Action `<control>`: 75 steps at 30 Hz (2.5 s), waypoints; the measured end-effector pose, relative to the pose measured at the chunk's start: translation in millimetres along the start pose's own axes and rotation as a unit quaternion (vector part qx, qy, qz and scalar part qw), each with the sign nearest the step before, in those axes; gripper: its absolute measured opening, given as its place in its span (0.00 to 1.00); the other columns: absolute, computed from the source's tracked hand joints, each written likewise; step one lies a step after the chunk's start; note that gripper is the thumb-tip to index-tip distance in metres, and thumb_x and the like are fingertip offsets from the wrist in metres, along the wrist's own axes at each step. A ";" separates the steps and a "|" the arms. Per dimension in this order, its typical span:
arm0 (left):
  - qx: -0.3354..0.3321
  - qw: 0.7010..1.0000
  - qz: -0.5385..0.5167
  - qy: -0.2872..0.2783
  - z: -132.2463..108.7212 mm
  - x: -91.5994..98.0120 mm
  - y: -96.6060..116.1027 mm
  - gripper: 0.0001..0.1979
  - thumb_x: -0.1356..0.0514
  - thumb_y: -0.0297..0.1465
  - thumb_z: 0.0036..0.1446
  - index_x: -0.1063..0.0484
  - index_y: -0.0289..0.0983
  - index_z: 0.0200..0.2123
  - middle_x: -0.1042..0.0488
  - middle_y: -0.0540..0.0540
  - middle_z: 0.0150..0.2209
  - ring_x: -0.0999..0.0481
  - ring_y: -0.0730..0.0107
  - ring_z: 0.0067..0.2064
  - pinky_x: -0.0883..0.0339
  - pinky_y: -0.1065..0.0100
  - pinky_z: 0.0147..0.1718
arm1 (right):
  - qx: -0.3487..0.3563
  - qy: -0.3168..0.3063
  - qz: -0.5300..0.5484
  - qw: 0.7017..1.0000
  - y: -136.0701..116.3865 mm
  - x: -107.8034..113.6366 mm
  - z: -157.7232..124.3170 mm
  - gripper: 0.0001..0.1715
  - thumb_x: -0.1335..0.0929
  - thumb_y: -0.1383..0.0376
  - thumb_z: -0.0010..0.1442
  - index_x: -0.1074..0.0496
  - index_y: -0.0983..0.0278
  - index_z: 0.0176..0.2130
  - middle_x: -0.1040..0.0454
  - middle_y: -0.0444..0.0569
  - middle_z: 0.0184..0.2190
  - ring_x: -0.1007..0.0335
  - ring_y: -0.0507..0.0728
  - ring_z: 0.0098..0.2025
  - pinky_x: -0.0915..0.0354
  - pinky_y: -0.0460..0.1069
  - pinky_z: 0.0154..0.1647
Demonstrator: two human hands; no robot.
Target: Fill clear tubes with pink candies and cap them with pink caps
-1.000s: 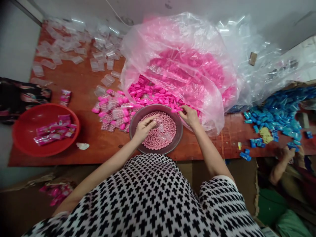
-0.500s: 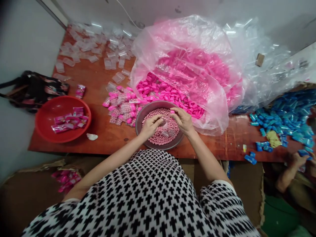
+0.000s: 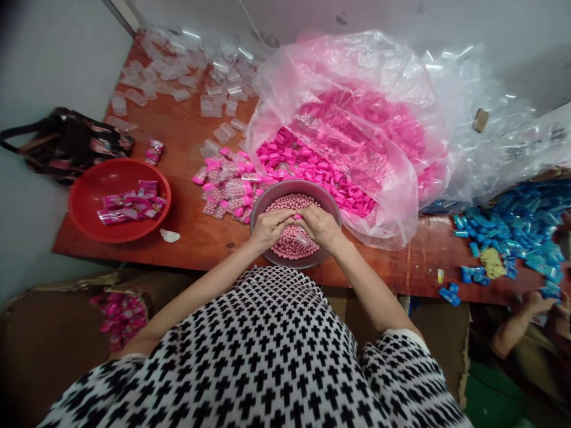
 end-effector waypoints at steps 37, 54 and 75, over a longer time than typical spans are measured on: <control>0.132 0.988 -0.046 0.061 -15.9 27.3 -27.4 0.12 0.43 0.37 0.57 0.22 0.39 0.38 0.21 0.44 0.40 0.25 0.62 0.47 0.34 0.58 0.52 | -0.453 0.009 0.702 0.549 2.2 -112.7 -1.5 0.15 0.35 0.53 0.54 0.31 0.62 0.31 0.26 0.44 0.23 0.27 0.55 0.33 0.27 0.54 0.39; 0.195 0.971 0.002 0.141 -20.2 98.6 -83.6 0.16 0.41 0.38 0.57 0.25 0.38 0.46 0.23 0.45 0.48 0.25 0.62 0.50 0.35 0.56 0.55 | -0.228 -0.393 -0.114 0.883 62.6 -119.0 -63.4 0.20 0.35 0.57 0.60 0.31 0.64 0.49 0.28 0.58 0.48 0.30 0.62 0.47 0.34 0.52 0.43; 0.251 0.962 -0.019 0.110 -72.6 67.8 -76.9 0.15 0.42 0.35 0.56 0.24 0.35 0.44 0.22 0.42 0.45 0.23 0.63 0.47 0.33 0.61 0.50 | 0.069 -0.432 -0.084 0.895 9.6 -204.3 -14.8 0.18 0.44 0.71 0.65 0.31 0.73 0.47 0.30 0.60 0.45 0.35 0.57 0.45 0.41 0.51 0.45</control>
Point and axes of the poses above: each hand's wrist, its own z-axis towards the middle knuckle, its own x-axis out of the back of the hand, y = z × x, the point moved 8 cm from there along z, towards the middle knuckle
